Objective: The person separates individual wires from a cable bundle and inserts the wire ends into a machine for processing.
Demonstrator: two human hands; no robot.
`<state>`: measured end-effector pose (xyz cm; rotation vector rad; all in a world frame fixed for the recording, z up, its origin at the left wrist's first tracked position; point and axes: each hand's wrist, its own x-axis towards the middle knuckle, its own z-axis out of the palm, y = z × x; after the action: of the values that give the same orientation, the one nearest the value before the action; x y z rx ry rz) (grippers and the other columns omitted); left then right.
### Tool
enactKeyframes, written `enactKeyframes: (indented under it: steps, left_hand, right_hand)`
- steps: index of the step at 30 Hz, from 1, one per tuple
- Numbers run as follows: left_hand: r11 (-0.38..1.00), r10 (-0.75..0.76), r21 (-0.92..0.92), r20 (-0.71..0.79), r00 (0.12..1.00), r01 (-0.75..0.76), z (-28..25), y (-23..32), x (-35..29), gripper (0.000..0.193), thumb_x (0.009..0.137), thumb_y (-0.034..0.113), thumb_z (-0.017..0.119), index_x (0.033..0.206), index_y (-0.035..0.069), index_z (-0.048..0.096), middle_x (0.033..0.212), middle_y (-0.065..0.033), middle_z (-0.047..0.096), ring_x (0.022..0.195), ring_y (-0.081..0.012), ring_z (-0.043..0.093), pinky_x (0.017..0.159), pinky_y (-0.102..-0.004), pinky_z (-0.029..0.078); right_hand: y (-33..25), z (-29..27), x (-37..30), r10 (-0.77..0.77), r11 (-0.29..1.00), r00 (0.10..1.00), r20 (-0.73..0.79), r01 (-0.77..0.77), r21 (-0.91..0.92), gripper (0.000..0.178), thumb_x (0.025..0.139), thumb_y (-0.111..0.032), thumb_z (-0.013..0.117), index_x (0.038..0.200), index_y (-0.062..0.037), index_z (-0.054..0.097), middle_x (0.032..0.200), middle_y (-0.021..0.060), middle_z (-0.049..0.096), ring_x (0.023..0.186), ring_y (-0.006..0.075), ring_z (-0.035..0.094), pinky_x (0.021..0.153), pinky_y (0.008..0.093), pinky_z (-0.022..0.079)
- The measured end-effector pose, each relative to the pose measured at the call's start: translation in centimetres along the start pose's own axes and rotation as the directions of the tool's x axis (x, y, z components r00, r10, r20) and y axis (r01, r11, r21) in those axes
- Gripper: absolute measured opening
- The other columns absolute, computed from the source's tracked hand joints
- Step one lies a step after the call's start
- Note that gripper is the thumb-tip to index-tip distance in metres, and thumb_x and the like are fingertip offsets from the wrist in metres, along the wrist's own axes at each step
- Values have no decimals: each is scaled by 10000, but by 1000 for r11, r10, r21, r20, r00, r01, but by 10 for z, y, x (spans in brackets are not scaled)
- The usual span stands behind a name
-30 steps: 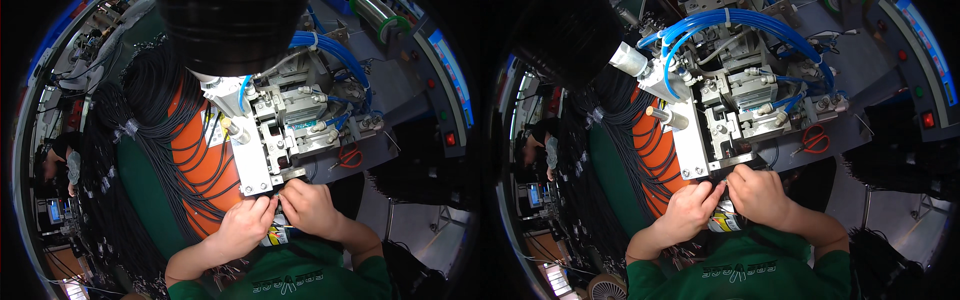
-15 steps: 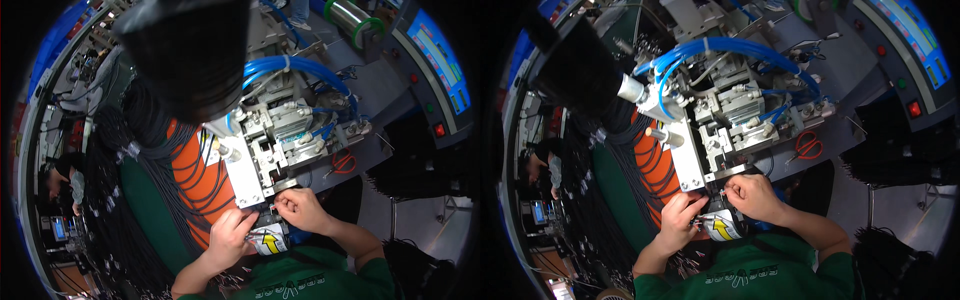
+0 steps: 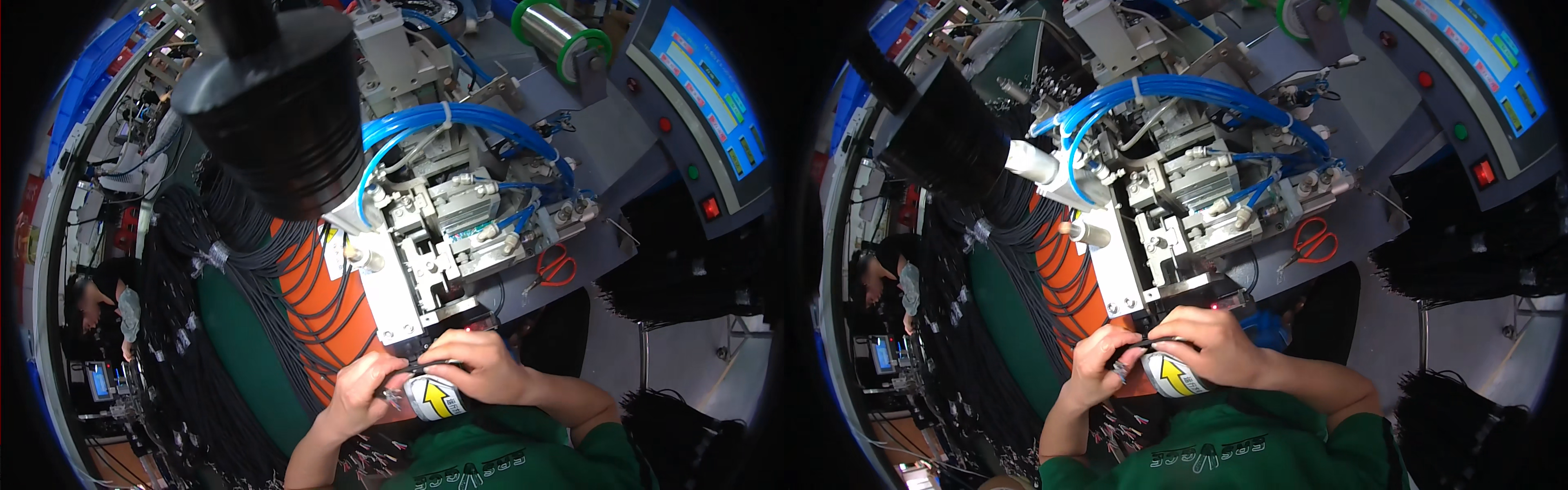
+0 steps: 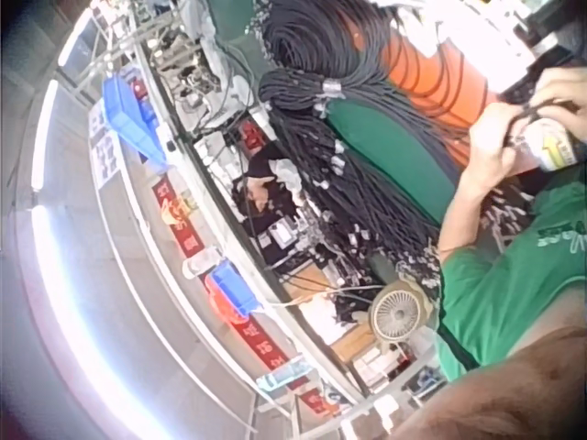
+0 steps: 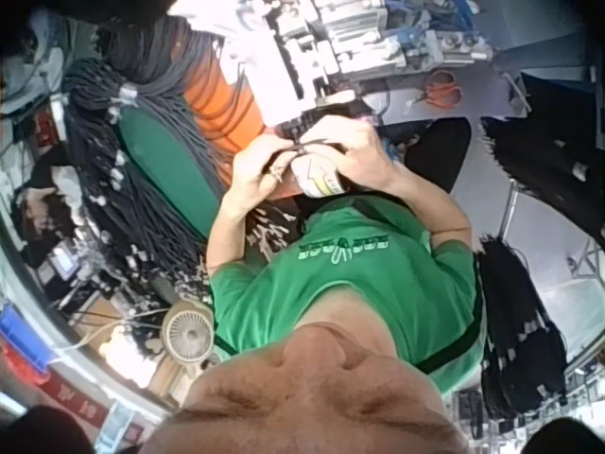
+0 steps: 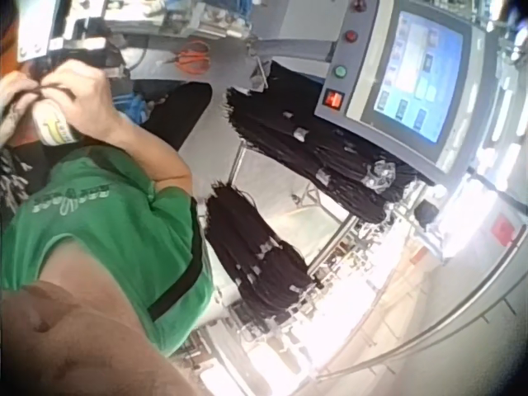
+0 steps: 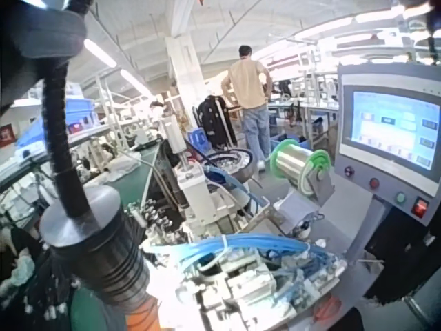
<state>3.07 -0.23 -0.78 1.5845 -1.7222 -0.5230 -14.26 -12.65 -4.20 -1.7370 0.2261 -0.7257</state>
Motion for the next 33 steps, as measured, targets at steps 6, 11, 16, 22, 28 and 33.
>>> enactKeyframes:
  steps: [6,11,16,22,28,33]
  left_hand:
    - [993,104,65,-166,981,-94,14,17,1,280,716,-27,740,946,-13,581,726,-109,603,538,-217,591,453,-295,456]
    - [995,72,77,-163,984,-60,17,10,9,254,731,11,739,949,-8,610,758,-104,625,576,-228,598,504,-313,457]
    - [993,43,116,-97,994,-32,16,10,5,243,754,26,710,987,-4,650,754,-91,641,604,-224,604,532,-311,439]
    - [942,221,266,-42,974,-203,23,17,7,463,579,7,685,1039,-9,634,801,-61,648,610,-195,586,512,-310,408]
    - [960,204,215,-95,974,-180,27,16,11,301,666,20,712,956,4,634,734,-61,613,566,-188,574,488,-300,402]
    - [998,36,56,-188,982,-26,28,15,11,240,662,87,739,824,18,576,662,-66,536,527,-223,556,466,-333,416]
  right_hand:
    - [1,0,-7,358,846,925,126,-379,375,286,820,-27,680,1101,-7,629,961,48,640,668,31,561,518,177,380]
    - [2,7,-10,177,950,982,-71,-152,275,134,857,2,629,986,18,662,913,73,632,618,63,571,536,192,435]
    - [3,-7,-7,515,425,814,269,-514,745,132,901,-29,586,1021,17,614,779,62,619,563,58,563,468,172,393]
    - [-9,-10,2,546,643,812,204,-563,520,138,889,-25,589,1013,-5,532,742,8,571,559,17,498,478,158,368]
    - [-3,-5,-9,518,363,809,276,-501,786,144,886,-14,594,1021,0,545,784,3,549,635,35,519,534,156,384]
    - [-14,11,-12,53,998,995,-88,-55,-20,306,855,12,583,1159,44,569,1080,133,525,839,179,590,723,304,500]
